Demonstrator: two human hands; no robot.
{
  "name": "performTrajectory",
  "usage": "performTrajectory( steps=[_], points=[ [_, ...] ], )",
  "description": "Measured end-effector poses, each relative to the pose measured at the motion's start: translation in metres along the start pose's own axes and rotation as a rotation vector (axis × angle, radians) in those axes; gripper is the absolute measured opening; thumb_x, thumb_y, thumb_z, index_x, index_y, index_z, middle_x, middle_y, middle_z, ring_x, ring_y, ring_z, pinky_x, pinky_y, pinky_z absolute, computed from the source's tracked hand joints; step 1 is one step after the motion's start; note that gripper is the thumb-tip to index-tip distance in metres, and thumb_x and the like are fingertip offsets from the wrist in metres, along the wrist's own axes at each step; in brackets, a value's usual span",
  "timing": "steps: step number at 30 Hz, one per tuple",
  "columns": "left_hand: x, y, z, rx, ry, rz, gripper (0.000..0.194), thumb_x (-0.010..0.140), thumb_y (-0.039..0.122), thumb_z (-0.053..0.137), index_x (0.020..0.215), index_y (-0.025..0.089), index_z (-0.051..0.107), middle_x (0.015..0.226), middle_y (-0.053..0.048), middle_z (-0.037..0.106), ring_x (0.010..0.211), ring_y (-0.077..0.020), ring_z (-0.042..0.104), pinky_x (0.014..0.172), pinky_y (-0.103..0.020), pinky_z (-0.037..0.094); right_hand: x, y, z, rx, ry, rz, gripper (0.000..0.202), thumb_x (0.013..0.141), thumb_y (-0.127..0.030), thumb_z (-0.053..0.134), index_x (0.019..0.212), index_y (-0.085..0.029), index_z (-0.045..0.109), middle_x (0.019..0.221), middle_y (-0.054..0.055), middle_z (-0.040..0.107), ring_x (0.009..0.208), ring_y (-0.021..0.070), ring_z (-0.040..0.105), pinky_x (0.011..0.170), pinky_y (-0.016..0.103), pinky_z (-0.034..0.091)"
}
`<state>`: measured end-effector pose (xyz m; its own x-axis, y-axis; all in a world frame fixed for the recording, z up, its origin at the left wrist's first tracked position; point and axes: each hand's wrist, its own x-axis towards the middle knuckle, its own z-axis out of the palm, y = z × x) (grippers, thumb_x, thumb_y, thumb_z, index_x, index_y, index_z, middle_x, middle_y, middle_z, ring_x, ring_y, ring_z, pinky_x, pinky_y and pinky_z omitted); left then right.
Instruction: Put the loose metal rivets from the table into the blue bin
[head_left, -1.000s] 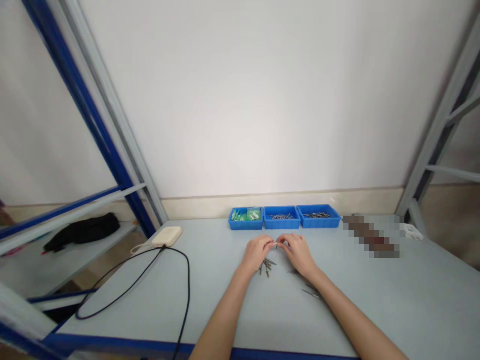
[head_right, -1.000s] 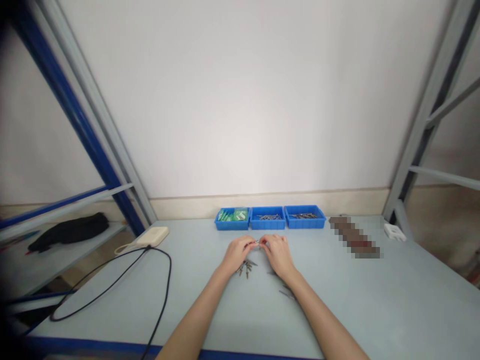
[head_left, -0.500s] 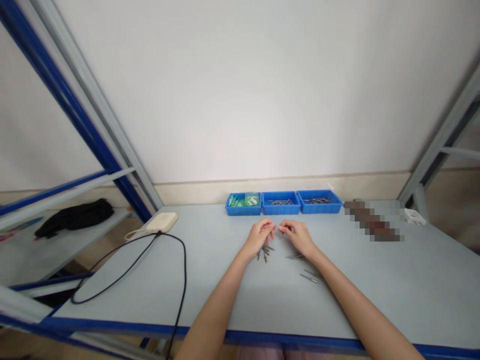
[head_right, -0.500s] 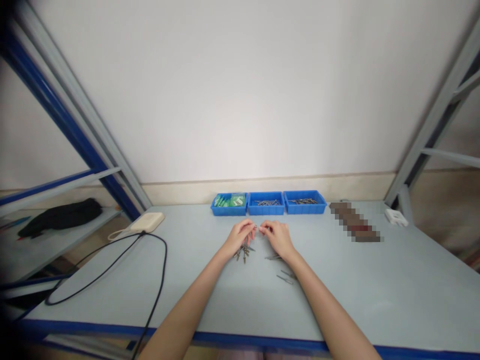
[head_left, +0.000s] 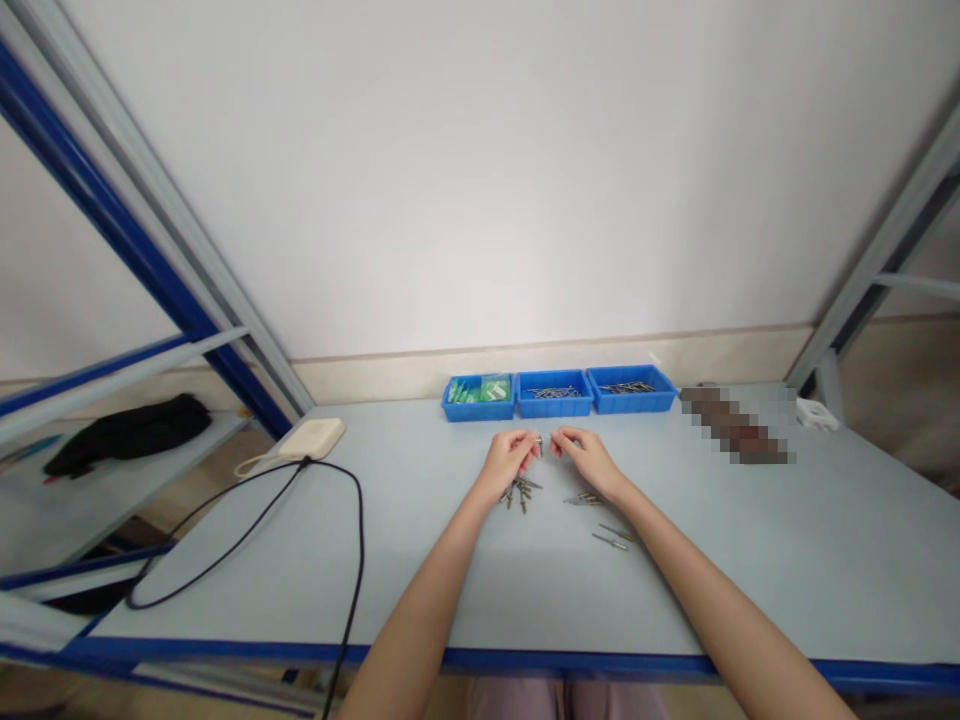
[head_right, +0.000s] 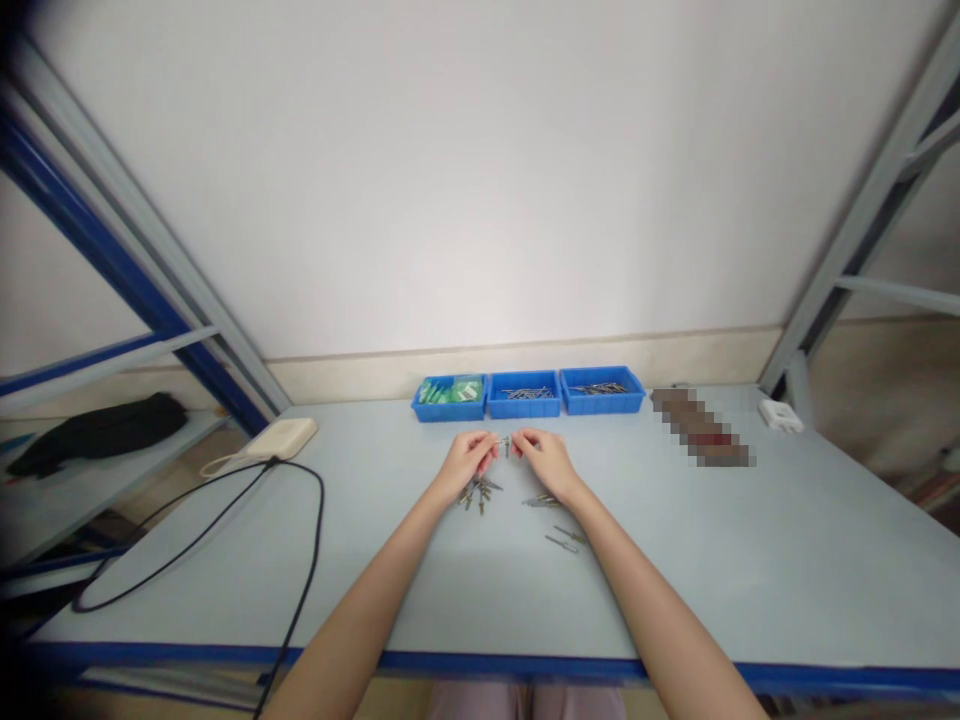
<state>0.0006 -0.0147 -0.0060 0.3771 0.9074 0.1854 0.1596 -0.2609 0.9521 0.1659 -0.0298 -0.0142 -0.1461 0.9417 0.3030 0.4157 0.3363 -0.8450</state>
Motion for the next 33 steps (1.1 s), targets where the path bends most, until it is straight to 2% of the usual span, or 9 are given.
performTrajectory(
  steps=[3,5,9,12,19,25,28,31,33],
  points=[
    [0.0017,-0.0033,0.0,-0.038,0.014,0.013,0.04,0.077,0.054,0.052,0.074,0.014,0.055,0.049,0.005,0.046,0.037,-0.0054,0.038,0.039,-0.017,0.028,0.0008,0.0006,-0.0005,0.001,0.057,-0.013,0.031,0.084,-0.04,0.043,0.071,-0.017,0.06,0.074,0.004,0.065,0.073,0.018,0.056,0.074,0.028,0.038],
    [0.0021,-0.0039,-0.0004,-0.03,0.017,0.015,0.04,0.076,0.054,0.053,0.077,0.014,0.055,0.049,0.005,0.046,0.037,-0.0056,0.038,0.039,-0.018,0.029,0.0009,-0.0001,-0.0011,-0.021,0.072,-0.012,0.03,0.083,-0.039,0.044,0.072,-0.017,0.061,0.074,0.004,0.065,0.073,0.0179,0.056,0.073,0.028,0.038],
    [0.0006,-0.0012,-0.0012,0.032,0.053,0.006,0.045,0.08,0.055,0.047,0.059,0.015,0.049,0.042,0.005,0.038,0.036,-0.0051,0.034,0.041,-0.019,0.026,-0.0004,-0.0035,-0.0019,-0.05,0.031,-0.003,0.037,0.085,-0.041,0.042,0.06,-0.017,0.055,0.061,0.001,0.058,0.064,0.0159,0.052,0.068,0.026,0.036],
    [0.0001,-0.0003,-0.0007,0.05,0.064,-0.009,0.047,0.08,0.056,0.045,0.056,0.016,0.045,0.042,0.005,0.035,0.036,-0.005,0.032,0.041,-0.02,0.023,-0.0013,-0.0044,-0.0014,-0.031,0.013,0.007,0.038,0.085,-0.043,0.04,0.059,-0.017,0.052,0.056,-0.001,0.051,0.059,0.0145,0.048,0.061,0.025,0.034],
    [0.0,-0.0014,0.0012,0.03,0.072,0.05,0.038,0.08,0.056,0.046,0.077,0.018,0.047,0.051,0.007,0.04,0.039,-0.0053,0.033,0.041,-0.019,0.026,-0.0005,0.0016,-0.0004,0.016,0.023,-0.019,0.028,0.084,-0.04,0.044,0.076,-0.017,0.058,0.066,0.0,0.056,0.062,0.0146,0.049,0.062,0.025,0.036],
    [0.0006,-0.002,0.0003,0.055,0.075,0.009,0.048,0.079,0.057,0.046,0.053,0.018,0.037,0.046,0.006,0.032,0.038,-0.0049,0.031,0.04,-0.02,0.022,-0.0012,-0.0018,-0.0022,0.036,-0.032,-0.013,0.036,0.085,-0.042,0.041,0.062,-0.017,0.051,0.058,-0.001,0.05,0.059,0.0133,0.046,0.059,0.024,0.034],
    [0.0014,-0.0028,0.0003,0.055,0.045,0.013,0.047,0.08,0.057,0.044,0.056,0.017,0.043,0.047,0.004,0.04,0.037,-0.0051,0.035,0.04,-0.019,0.025,-0.0014,-0.0037,-0.0022,0.026,-0.03,-0.002,0.038,0.087,-0.04,0.038,0.06,-0.017,0.05,0.055,-0.002,0.048,0.057,0.013,0.045,0.059,0.025,0.034],
    [0.0018,-0.0041,0.0004,0.04,0.033,0.023,0.042,0.078,0.057,0.046,0.072,0.016,0.05,0.055,0.003,0.05,0.037,-0.0052,0.04,0.04,-0.018,0.03,-0.0007,-0.0026,-0.002,0.013,0.012,-0.012,0.034,0.085,-0.04,0.04,0.065,-0.017,0.054,0.06,0.0,0.054,0.06,0.0137,0.047,0.061,0.025,0.035],
    [0.0016,-0.0045,0.0004,0.038,0.045,0.019,0.041,0.077,0.057,0.049,0.078,0.016,0.052,0.055,0.004,0.051,0.037,-0.0055,0.04,0.04,-0.018,0.03,-0.0002,-0.0013,-0.0022,0.013,0.028,-0.017,0.031,0.084,-0.04,0.043,0.067,-0.017,0.055,0.064,0.001,0.056,0.062,0.0141,0.048,0.061,0.025,0.035]
  ],
)
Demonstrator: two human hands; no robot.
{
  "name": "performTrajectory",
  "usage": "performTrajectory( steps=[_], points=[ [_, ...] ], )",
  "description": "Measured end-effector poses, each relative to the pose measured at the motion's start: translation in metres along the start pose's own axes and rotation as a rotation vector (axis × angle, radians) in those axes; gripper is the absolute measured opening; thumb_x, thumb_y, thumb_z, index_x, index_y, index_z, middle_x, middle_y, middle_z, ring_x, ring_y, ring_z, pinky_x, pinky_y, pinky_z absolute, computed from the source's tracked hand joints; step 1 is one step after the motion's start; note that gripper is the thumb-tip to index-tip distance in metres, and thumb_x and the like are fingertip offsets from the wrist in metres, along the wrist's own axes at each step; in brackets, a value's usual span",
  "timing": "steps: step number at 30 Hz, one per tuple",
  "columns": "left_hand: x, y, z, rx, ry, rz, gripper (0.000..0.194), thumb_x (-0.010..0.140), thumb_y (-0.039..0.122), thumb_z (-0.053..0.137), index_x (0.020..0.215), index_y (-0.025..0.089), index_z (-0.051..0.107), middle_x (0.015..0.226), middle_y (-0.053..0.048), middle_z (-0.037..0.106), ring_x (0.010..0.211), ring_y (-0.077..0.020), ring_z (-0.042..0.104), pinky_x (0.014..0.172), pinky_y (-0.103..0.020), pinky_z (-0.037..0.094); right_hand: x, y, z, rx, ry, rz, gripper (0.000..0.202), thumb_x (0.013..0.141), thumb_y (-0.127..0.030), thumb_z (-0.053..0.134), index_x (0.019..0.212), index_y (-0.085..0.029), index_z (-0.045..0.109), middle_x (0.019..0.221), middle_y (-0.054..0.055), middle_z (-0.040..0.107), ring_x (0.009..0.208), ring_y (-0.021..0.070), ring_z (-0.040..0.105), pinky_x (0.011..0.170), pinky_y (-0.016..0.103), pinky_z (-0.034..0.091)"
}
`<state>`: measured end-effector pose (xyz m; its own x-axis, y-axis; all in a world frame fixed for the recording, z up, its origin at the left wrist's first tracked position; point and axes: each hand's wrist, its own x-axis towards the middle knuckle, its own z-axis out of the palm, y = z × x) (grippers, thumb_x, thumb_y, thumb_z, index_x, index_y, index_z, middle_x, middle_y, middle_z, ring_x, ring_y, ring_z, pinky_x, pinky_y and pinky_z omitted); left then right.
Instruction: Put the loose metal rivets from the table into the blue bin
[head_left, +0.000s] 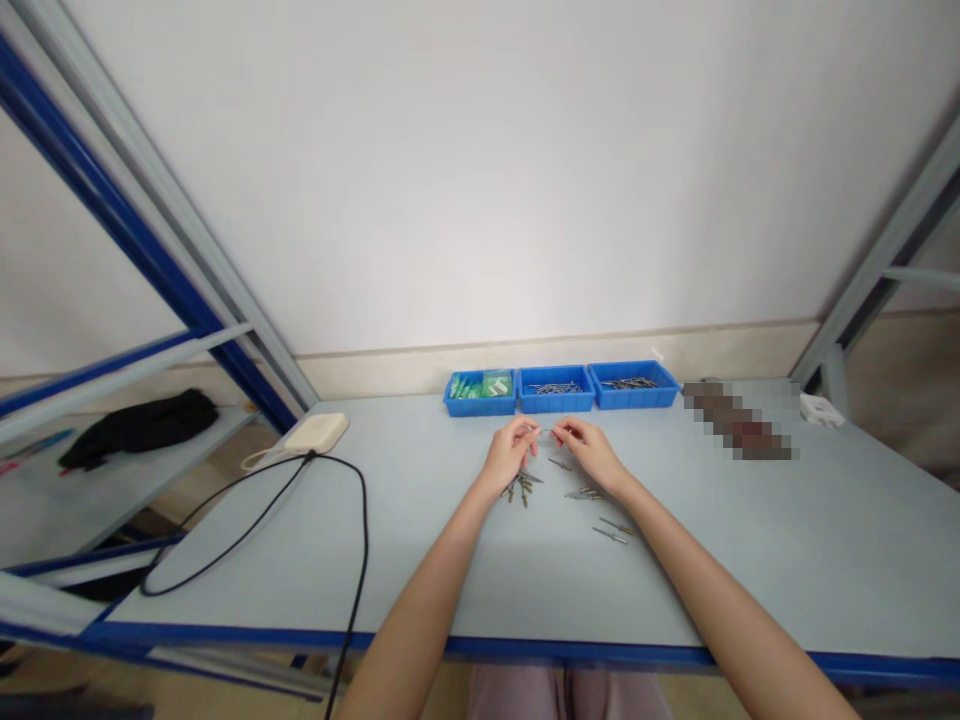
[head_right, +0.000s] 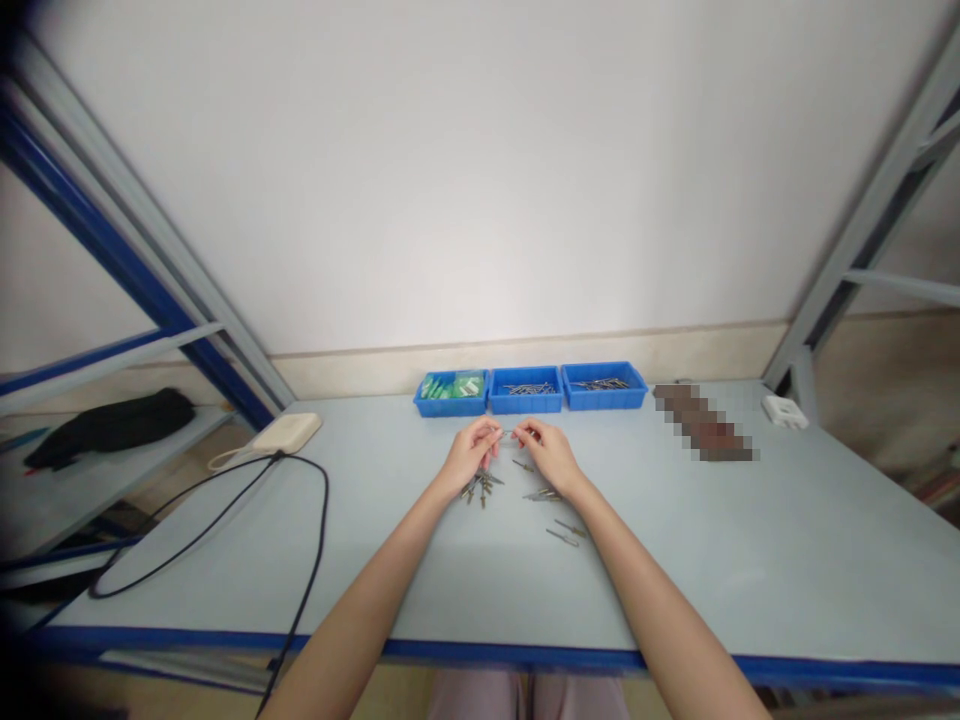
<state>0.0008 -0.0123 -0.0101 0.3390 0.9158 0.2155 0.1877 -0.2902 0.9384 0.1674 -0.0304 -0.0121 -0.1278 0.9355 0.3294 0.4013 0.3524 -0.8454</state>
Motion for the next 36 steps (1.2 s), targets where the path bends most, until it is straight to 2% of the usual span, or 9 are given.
performTrajectory(
  steps=[7,14,17,21,24,26,29,33,36],
  points=[
    [-0.002,0.004,-0.001,0.104,0.11,0.026,0.049,0.081,0.055,0.045,0.05,0.017,0.041,0.042,0.005,0.034,0.04,-0.0074,0.036,0.043,-0.021,0.027,-0.001,-0.003,0.0,0.08,-0.076,0.02,0.035,0.084,-0.044,0.04,0.061,-0.018,0.048,0.057,-0.002,0.046,0.06,0.0134,0.044,0.06,0.025,0.034],
    [0.0,-0.004,0.0,0.104,0.035,0.065,0.041,0.086,0.05,0.037,0.075,0.016,0.058,0.044,0.005,0.043,0.041,-0.0084,0.039,0.048,-0.021,0.032,0.0,-0.003,-0.001,0.065,-0.006,0.024,0.031,0.082,-0.043,0.044,0.067,-0.017,0.053,0.064,0.0,0.053,0.063,0.0138,0.046,0.062,0.025,0.034],
    [0.0,-0.004,-0.001,0.116,0.056,0.067,0.04,0.085,0.049,0.041,0.068,0.016,0.054,0.044,0.006,0.039,0.042,-0.008,0.037,0.048,-0.02,0.03,-0.001,-0.003,-0.002,0.083,-0.023,0.016,0.03,0.082,-0.041,0.046,0.068,-0.017,0.054,0.065,0.0,0.053,0.062,0.0135,0.046,0.062,0.025,0.034],
    [-0.001,0.001,-0.001,0.098,0.087,0.057,0.049,0.083,0.054,0.042,0.052,0.016,0.043,0.046,0.004,0.038,0.043,-0.0075,0.036,0.046,-0.021,0.026,-0.002,-0.004,-0.004,0.092,-0.072,0.003,0.033,0.083,-0.042,0.045,0.063,-0.017,0.052,0.058,-0.002,0.048,0.058,0.0124,0.044,0.059,0.024,0.034],
    [0.0,0.003,-0.004,0.077,0.113,0.036,0.055,0.083,0.059,0.037,0.05,0.016,0.046,0.042,0.004,0.037,0.041,-0.0079,0.035,0.045,-0.022,0.026,0.009,-0.001,-0.017,0.083,0.003,-0.012,0.036,0.084,-0.045,0.043,0.063,-0.017,0.053,0.058,-0.001,0.051,0.056,0.0127,0.045,0.057,0.024,0.036],
    [0.0,0.002,-0.007,0.061,0.162,0.021,0.057,0.082,0.063,0.035,0.051,0.016,0.049,0.04,0.004,0.037,0.04,-0.0083,0.035,0.045,-0.022,0.027,0.022,0.003,-0.036,-0.03,0.144,0.013,0.038,0.086,-0.045,0.038,0.066,-0.017,0.054,0.062,0.001,0.055,0.059,0.0139,0.049,0.058,0.024,0.038],
    [0.002,0.001,-0.015,0.037,0.249,0.019,0.06,0.08,0.067,0.035,0.052,0.016,0.049,0.04,0.004,0.038,0.039,-0.0084,0.035,0.044,-0.022,0.027,0.044,0.012,-0.079,-0.466,0.349,0.184,0.041,0.091,-0.04,0.03,0.076,-0.016,0.059,0.071,0.006,0.062,0.07,0.018,0.057,0.065,0.027,0.039],
    [0.005,-0.003,-0.025,0.001,0.32,0.026,0.061,0.078,0.069,0.035,0.051,0.017,0.048,0.039,0.003,0.038,0.039,-0.0086,0.035,0.044,-0.022,0.027,0.054,0.02,-0.128,-0.881,0.289,0.335,0.041,0.09,-0.042,0.039,0.08,-0.011,0.064,0.089,0.017,0.064,0.084,0.0264,0.061,0.07,0.033,0.041],
    [0.007,-0.004,-0.029,-0.024,0.349,0.034,0.061,0.077,0.07,0.035,0.051,0.017,0.048,0.039,0.003,0.038,0.038,-0.0085,0.034,0.044,-0.022,0.027,0.044,0.016,-0.129,-1.098,0.362,0.355,0.042,0.092,-0.043,0.036,0.092,-0.01,0.063,0.098,0.019,0.061,0.084,0.0267,0.062,0.068,0.033,0.041]
  ],
)
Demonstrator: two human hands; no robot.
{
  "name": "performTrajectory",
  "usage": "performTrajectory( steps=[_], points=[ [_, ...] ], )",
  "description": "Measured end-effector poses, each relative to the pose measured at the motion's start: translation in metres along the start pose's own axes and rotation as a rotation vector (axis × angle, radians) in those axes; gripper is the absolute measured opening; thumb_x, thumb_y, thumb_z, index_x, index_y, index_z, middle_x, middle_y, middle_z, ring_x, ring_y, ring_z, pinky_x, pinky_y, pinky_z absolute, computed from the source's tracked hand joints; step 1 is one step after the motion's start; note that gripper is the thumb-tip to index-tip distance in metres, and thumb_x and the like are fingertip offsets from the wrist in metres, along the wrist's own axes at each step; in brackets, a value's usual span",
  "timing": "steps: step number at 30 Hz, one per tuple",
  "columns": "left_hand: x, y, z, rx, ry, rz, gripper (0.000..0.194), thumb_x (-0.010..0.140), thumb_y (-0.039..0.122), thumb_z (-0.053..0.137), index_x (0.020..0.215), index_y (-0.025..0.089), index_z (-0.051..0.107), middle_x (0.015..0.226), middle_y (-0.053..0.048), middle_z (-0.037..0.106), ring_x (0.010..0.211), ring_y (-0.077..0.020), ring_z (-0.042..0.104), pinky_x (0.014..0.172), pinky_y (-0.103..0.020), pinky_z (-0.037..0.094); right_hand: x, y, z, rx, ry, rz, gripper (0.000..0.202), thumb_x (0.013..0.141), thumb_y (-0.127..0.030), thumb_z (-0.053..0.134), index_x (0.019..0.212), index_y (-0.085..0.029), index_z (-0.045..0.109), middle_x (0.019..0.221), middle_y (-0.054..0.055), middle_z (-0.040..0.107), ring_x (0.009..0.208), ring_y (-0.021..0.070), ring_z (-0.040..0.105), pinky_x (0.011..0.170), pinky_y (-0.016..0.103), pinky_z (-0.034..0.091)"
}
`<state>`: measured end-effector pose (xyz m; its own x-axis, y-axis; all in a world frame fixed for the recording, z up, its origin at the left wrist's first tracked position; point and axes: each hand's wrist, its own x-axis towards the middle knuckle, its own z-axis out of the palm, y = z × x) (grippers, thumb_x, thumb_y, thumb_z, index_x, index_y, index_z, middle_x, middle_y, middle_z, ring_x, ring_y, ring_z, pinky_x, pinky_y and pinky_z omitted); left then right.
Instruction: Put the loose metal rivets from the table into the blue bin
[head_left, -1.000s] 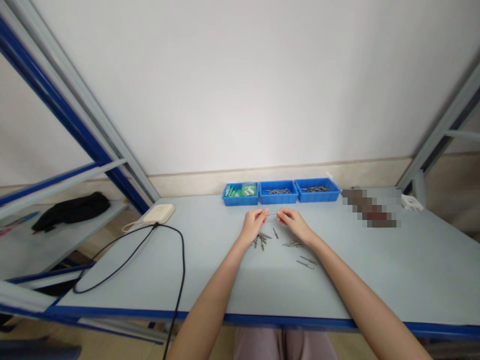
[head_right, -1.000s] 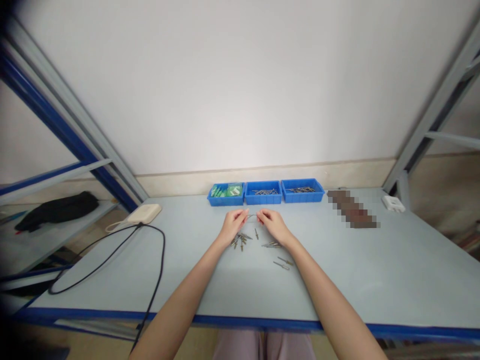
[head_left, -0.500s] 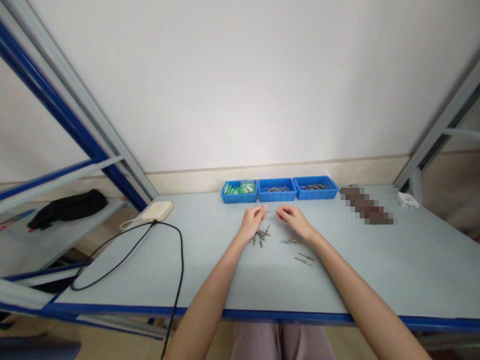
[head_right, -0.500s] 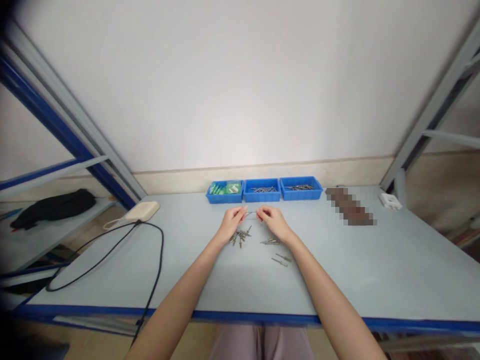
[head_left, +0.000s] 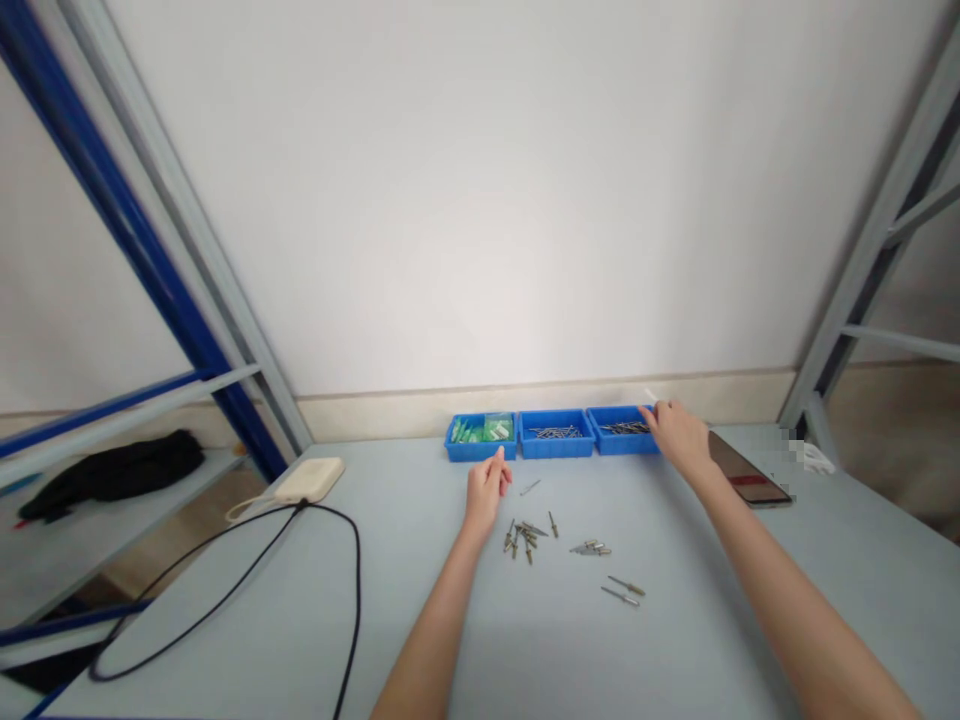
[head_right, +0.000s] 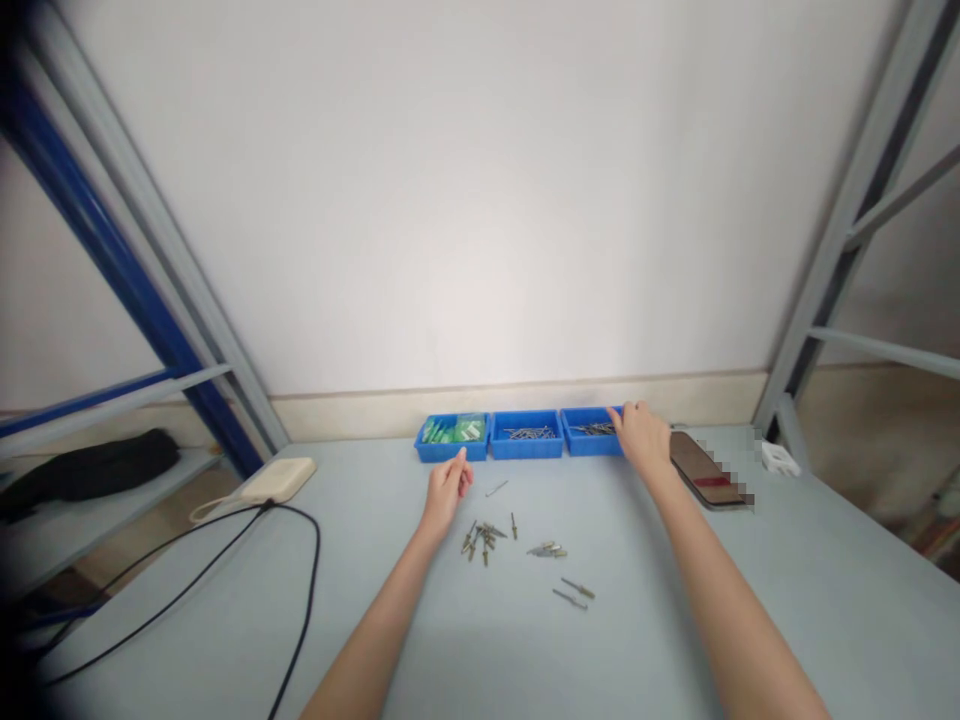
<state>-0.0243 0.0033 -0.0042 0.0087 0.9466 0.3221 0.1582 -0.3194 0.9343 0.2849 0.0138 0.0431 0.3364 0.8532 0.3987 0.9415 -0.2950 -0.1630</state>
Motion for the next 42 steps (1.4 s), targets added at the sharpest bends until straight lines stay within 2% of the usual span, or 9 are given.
performTrajectory(
  steps=[2,5,9,13,16,20,29,34,42],
  points=[
    [0.001,0.001,0.0,-0.006,0.011,0.005,0.061,0.077,0.071,0.035,0.051,0.017,0.048,0.039,0.004,0.037,0.039,-0.0084,0.034,0.044,-0.022,0.027,-0.02,-0.013,-0.001,0.063,0.003,-0.04,0.04,0.092,-0.044,0.035,0.091,-0.015,0.063,0.096,0.014,0.062,0.08,0.0236,0.062,0.065,0.031,0.04],
    [0.0,0.002,0.0,0.012,0.012,0.013,0.062,0.078,0.07,0.034,0.051,0.017,0.047,0.04,0.004,0.037,0.039,-0.0085,0.034,0.045,-0.022,0.027,-0.062,-0.045,0.001,0.243,-0.226,-0.218,0.043,0.087,-0.055,0.04,0.079,-0.02,0.064,0.084,0.007,0.065,0.077,0.0219,0.062,0.062,0.028,0.038],
    [-0.003,0.001,0.002,0.076,-0.023,0.019,0.06,0.081,0.067,0.033,0.051,0.017,0.047,0.039,0.004,0.037,0.04,-0.0092,0.036,0.048,-0.023,0.028,-0.107,-0.081,0.007,0.275,-0.324,-0.382,0.033,0.076,-0.049,0.061,0.09,-0.02,0.065,0.095,0.007,0.065,0.086,0.024,0.06,0.072,0.032,0.037],
    [-0.005,-0.002,0.003,0.14,-0.056,0.043,0.058,0.084,0.062,0.032,0.052,0.017,0.048,0.04,0.004,0.038,0.041,-0.0097,0.037,0.05,-0.023,0.03,-0.122,-0.093,0.013,0.373,-0.3,-0.491,0.027,0.081,-0.034,0.059,0.106,-0.025,0.062,0.108,0.006,0.061,0.101,0.0232,0.055,0.08,0.034,0.034],
    [-0.004,-0.004,0.004,0.17,-0.067,0.048,0.057,0.085,0.061,0.033,0.052,0.017,0.048,0.04,0.004,0.038,0.042,-0.01,0.038,0.051,-0.024,0.03,-0.121,-0.094,0.018,0.41,-0.345,-0.657,0.018,0.081,-0.023,0.06,0.096,-0.029,0.068,0.108,0.003,0.063,0.101,0.0214,0.053,0.081,0.034,0.03],
    [-0.004,-0.006,0.005,0.223,-0.089,0.047,0.056,0.086,0.059,0.031,0.052,0.017,0.049,0.041,0.004,0.039,0.043,-0.0105,0.039,0.052,-0.024,0.031,-0.119,-0.094,0.024,0.415,-0.374,-0.584,0.012,0.08,-0.023,0.061,0.073,-0.025,0.071,0.096,0.003,0.066,0.095,0.0214,0.052,0.081,0.036,0.026],
    [-0.019,0.008,0.015,0.391,-0.137,0.151,0.027,0.086,0.046,0.043,0.094,0.021,0.048,0.069,0.004,0.056,0.056,-0.0116,0.05,0.059,-0.023,0.036,-0.112,-0.086,0.021,0.543,-0.263,-0.46,0.018,0.086,-0.017,0.05,0.083,-0.021,0.067,0.085,0.002,0.069,0.086,0.0187,0.058,0.08,0.033,0.027],
    [-0.027,0.017,0.02,0.405,-0.43,0.169,0.028,0.088,0.042,0.039,0.085,0.02,0.054,0.06,0.003,0.053,0.054,-0.0116,0.05,0.055,-0.021,0.034,-0.107,-0.081,0.018,0.684,-0.194,-0.42,0.018,0.087,-0.02,0.049,0.082,-0.022,0.066,0.086,0.0,0.07,0.08,0.0168,0.06,0.077,0.03,0.029],
    [-0.024,0.017,0.023,0.29,-0.343,0.111,0.035,0.085,0.044,0.043,0.062,0.018,0.05,0.049,0.004,0.046,0.044,-0.01,0.043,0.049,-0.021,0.031,-0.107,-0.082,0.018,0.676,-0.195,-0.406,0.021,0.087,-0.033,0.05,0.084,-0.022,0.068,0.08,0.002,0.07,0.079,0.0187,0.06,0.077,0.031,0.031]
  ],
)
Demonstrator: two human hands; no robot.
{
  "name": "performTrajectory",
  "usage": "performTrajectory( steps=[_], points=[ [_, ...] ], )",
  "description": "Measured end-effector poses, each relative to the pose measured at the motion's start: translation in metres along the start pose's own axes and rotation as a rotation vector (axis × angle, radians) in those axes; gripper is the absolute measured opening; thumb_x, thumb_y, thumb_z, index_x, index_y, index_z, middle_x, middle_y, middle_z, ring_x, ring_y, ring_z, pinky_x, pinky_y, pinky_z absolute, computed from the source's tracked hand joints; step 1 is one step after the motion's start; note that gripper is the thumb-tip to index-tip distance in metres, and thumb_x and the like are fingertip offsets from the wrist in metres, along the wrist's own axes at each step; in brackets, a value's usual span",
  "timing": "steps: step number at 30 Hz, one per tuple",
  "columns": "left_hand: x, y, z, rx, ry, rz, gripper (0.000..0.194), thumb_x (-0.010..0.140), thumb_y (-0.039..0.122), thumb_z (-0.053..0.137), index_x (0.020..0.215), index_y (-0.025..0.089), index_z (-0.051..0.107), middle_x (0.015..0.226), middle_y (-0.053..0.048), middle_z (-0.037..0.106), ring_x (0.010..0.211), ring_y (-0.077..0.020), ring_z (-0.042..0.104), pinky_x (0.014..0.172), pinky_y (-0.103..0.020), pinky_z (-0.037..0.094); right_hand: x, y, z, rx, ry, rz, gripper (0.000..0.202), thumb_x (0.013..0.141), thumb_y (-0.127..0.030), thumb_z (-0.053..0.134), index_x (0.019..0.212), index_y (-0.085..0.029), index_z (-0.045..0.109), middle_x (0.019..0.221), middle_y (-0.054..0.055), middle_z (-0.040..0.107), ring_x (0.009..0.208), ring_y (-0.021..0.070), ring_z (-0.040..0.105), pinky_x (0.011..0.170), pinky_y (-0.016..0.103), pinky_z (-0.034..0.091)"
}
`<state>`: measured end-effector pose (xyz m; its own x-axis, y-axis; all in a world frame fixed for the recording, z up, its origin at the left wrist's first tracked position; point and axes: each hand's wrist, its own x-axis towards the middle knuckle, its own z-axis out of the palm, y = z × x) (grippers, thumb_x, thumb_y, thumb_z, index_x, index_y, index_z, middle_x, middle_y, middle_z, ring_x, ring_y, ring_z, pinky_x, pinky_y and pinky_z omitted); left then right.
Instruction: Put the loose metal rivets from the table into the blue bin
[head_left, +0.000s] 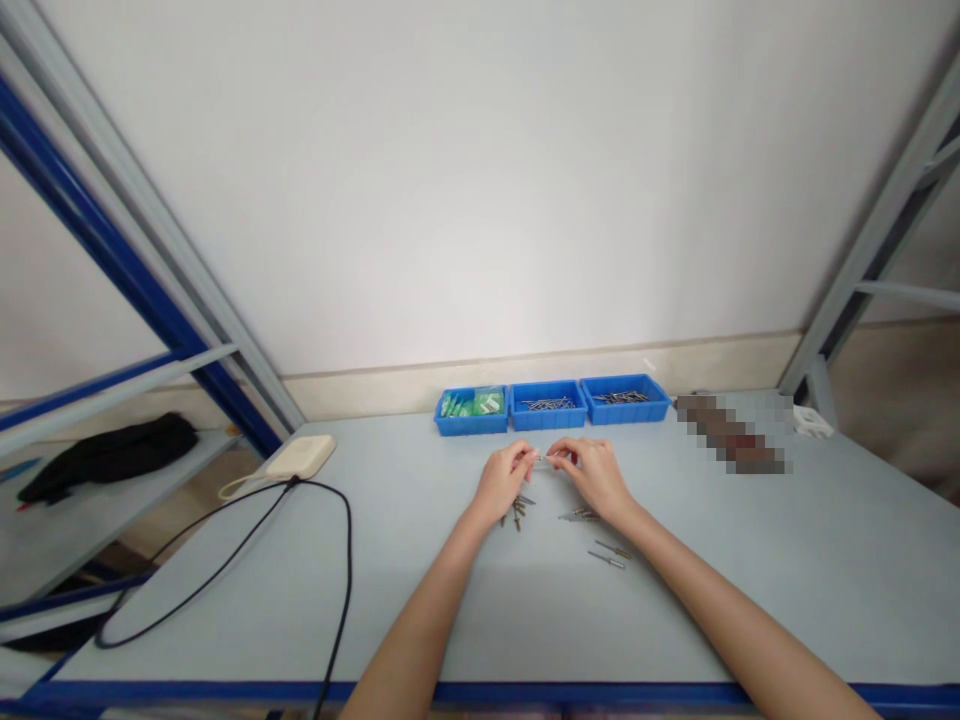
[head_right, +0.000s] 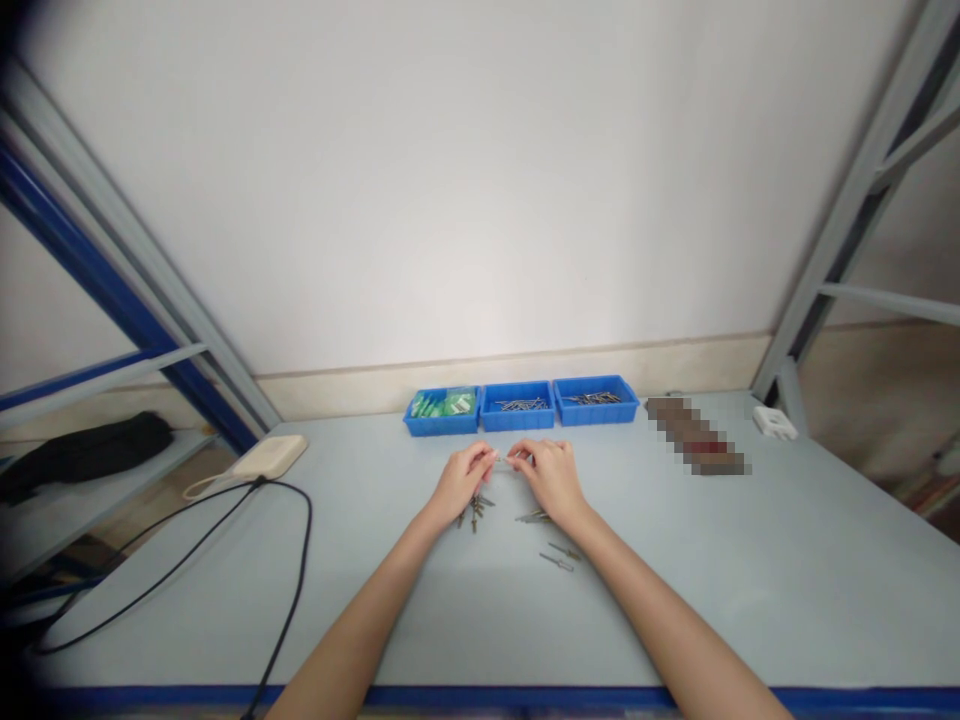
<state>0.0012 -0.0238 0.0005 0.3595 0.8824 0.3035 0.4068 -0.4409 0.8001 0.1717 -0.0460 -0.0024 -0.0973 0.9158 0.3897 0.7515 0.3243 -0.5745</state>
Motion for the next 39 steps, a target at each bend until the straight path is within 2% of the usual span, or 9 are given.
performTrajectory(
  steps=[9,14,16,22,25,29,32,36,39],
  points=[
    [0.0,0.001,0.007,-0.132,0.012,-0.052,0.042,0.084,0.048,0.045,0.055,0.018,0.043,0.043,0.004,0.042,0.039,-0.0075,0.038,0.044,-0.02,0.03,0.005,0.005,0.001,0.27,-0.032,0.072,0.033,0.085,-0.036,0.047,0.061,-0.018,0.062,0.064,0.002,0.065,0.064,0.0163,0.058,0.068,0.026,0.037],
    [0.003,-0.005,0.008,-0.225,-0.004,-0.087,0.032,0.079,0.048,0.051,0.078,0.017,0.052,0.049,0.005,0.051,0.036,-0.0064,0.038,0.04,-0.018,0.029,0.007,0.013,0.008,0.388,0.008,0.097,0.022,0.08,-0.033,0.051,0.073,-0.018,0.066,0.077,0.004,0.069,0.074,0.0178,0.059,0.073,0.028,0.04],
    [0.003,-0.006,0.008,-0.224,0.006,-0.089,0.032,0.078,0.049,0.052,0.08,0.017,0.052,0.049,0.006,0.05,0.036,-0.0062,0.038,0.04,-0.018,0.029,0.006,0.012,0.008,0.375,0.019,0.098,0.021,0.08,-0.033,0.051,0.074,-0.018,0.066,0.078,0.004,0.069,0.075,0.018,0.059,0.074,0.028,0.04],
    [0.001,-0.004,0.008,-0.159,0.038,-0.063,0.043,0.084,0.05,0.043,0.056,0.017,0.042,0.043,0.005,0.04,0.038,-0.0064,0.037,0.044,-0.019,0.03,0.003,0.006,0.004,0.272,-0.022,0.069,0.037,0.086,-0.038,0.043,0.059,-0.018,0.057,0.061,0.002,0.062,0.062,0.0159,0.054,0.065,0.026,0.036],
    [0.002,-0.005,0.008,-0.164,0.042,-0.058,0.04,0.085,0.05,0.043,0.061,0.017,0.045,0.043,0.006,0.04,0.039,-0.0068,0.036,0.044,-0.02,0.03,0.004,0.008,0.006,0.302,-0.034,0.061,0.035,0.086,-0.037,0.043,0.061,-0.018,0.057,0.063,0.002,0.062,0.065,0.0164,0.056,0.067,0.026,0.037],
    [0.003,-0.009,0.008,-0.199,0.025,-0.062,0.033,0.083,0.049,0.045,0.078,0.017,0.05,0.045,0.008,0.04,0.038,-0.0067,0.034,0.042,-0.019,0.027,0.005,0.011,0.008,0.328,-0.002,0.034,0.025,0.084,-0.033,0.045,0.073,-0.018,0.062,0.077,0.004,0.067,0.077,0.0185,0.058,0.075,0.028,0.039],
    [0.003,-0.01,0.008,-0.205,0.045,-0.055,0.033,0.083,0.048,0.046,0.071,0.017,0.048,0.047,0.007,0.039,0.041,-0.0067,0.034,0.042,-0.02,0.026,0.006,0.01,0.007,0.312,-0.003,0.037,0.025,0.084,-0.033,0.045,0.074,-0.018,0.062,0.079,0.005,0.067,0.079,0.0191,0.058,0.075,0.028,0.038],
    [0.004,-0.008,0.008,-0.191,0.076,-0.049,0.04,0.083,0.049,0.047,0.058,0.017,0.041,0.05,0.004,0.039,0.044,-0.0068,0.038,0.044,-0.02,0.027,0.004,0.006,0.003,0.325,-0.045,0.041,0.032,0.086,-0.037,0.042,0.065,-0.018,0.058,0.07,0.004,0.064,0.072,0.0179,0.057,0.073,0.028,0.039],
    [0.003,-0.007,0.008,-0.212,0.063,-0.062,0.04,0.083,0.05,0.046,0.06,0.017,0.042,0.048,0.005,0.038,0.042,-0.0064,0.037,0.042,-0.02,0.027,0.003,0.005,0.003,0.344,-0.054,0.036,0.033,0.086,-0.038,0.042,0.064,-0.018,0.057,0.068,0.003,0.063,0.07,0.0174,0.056,0.072,0.028,0.039]
  ],
)
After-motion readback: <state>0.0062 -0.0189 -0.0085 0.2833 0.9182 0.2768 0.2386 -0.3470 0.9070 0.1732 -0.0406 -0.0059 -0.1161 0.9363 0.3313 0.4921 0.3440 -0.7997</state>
